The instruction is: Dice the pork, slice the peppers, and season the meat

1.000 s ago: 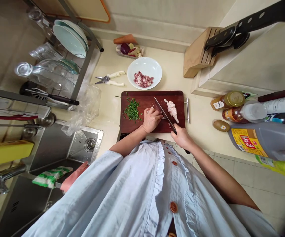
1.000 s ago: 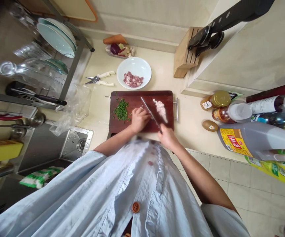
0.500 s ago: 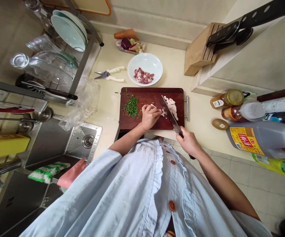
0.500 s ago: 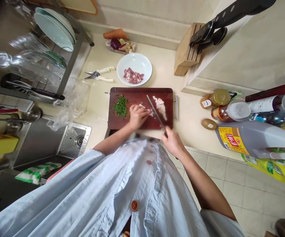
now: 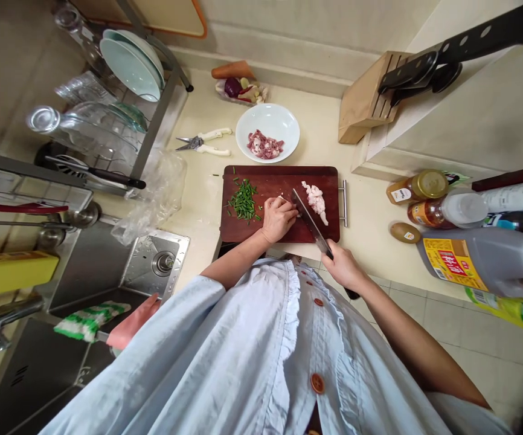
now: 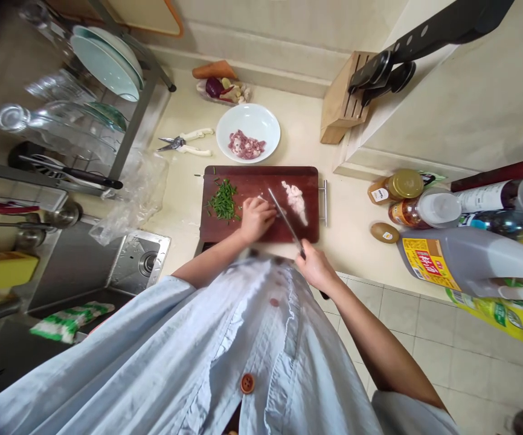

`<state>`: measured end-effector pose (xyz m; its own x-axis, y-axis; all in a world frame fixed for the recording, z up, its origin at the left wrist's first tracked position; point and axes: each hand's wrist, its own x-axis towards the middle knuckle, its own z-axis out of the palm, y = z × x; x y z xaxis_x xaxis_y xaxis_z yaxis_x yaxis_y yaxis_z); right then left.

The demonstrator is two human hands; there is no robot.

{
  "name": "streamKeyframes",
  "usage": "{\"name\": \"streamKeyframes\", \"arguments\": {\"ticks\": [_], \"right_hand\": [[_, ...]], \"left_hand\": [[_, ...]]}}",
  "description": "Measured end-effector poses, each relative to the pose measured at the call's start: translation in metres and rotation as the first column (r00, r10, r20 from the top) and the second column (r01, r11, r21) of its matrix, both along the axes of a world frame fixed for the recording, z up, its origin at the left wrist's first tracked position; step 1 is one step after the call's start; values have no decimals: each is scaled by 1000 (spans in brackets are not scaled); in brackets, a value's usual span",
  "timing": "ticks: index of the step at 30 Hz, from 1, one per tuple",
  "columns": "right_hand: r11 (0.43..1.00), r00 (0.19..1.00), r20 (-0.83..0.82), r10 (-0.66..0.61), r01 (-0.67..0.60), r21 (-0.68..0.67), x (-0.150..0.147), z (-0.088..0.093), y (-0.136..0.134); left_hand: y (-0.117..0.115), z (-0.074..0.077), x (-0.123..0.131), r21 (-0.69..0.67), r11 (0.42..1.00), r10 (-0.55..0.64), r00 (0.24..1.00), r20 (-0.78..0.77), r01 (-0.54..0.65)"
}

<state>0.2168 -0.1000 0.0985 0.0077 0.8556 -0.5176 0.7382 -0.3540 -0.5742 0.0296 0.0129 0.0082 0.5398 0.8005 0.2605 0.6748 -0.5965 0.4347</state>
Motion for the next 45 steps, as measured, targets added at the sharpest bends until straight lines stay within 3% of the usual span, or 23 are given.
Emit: {"name": "streamKeyframes", "arguments": {"ticks": [4, 9, 13, 16, 21, 24, 26, 28, 36, 39, 41, 43, 45], "right_hand": [[998, 1000, -3, -18, 18, 61, -9, -10, 18], [1000, 999, -31, -9, 10, 25, 5, -7, -19], [998, 999, -16, -38, 39, 50, 4, -7, -14], [992, 972, -203, -118, 126, 25, 3, 2, -3], [928, 787, -494, -369, 341, -149, 18, 34, -21], [910, 748, -527, -403, 390, -143, 22, 44, -31], [904, 739, -533, -412, 403, -140, 21, 43, -33], [903, 733, -542, -410, 410, -128, 20, 39, -36], [862, 698, -536, -474, 492, -122, 17, 28, -45], [837, 670, -539, -511, 532, -132, 13, 26, -46], [819, 650, -539, -535, 555, -144, 11, 24, -47], [806, 636, -538, -553, 573, -150, 9, 22, -49], [797, 632, -534, -562, 586, -145, 6, 20, -51]], "left_hand": [[0, 0, 0, 5, 1000, 9, 1000, -22, -9], [1, -2, 0, 26, 1000, 15, 1000, -3, -15], [0, -1, 1, 17, 1000, 23, 1000, 7, -24], [-1, 5, 0, -4, 1000, 25, 1000, 10, -25], [13, 25, -3, -1, 1000, 16, 998, -54, -16], [34, 39, 3, -29, 979, -205, 960, -191, 203], [48, 48, 11, -101, 908, -419, 863, -283, 407], [58, 53, 20, -162, 841, -538, 774, -334, 515], [55, 53, 38, -196, 799, -594, 700, -396, 568], [57, 54, 34, -223, 806, -592, 737, -326, 548], [66, 59, 26, -200, 844, -532, 825, -190, 498], [84, 69, 12, -143, 916, -380, 925, -12, 375], [108, 82, -6, -86, 981, -156, 975, 161, 171]]}}
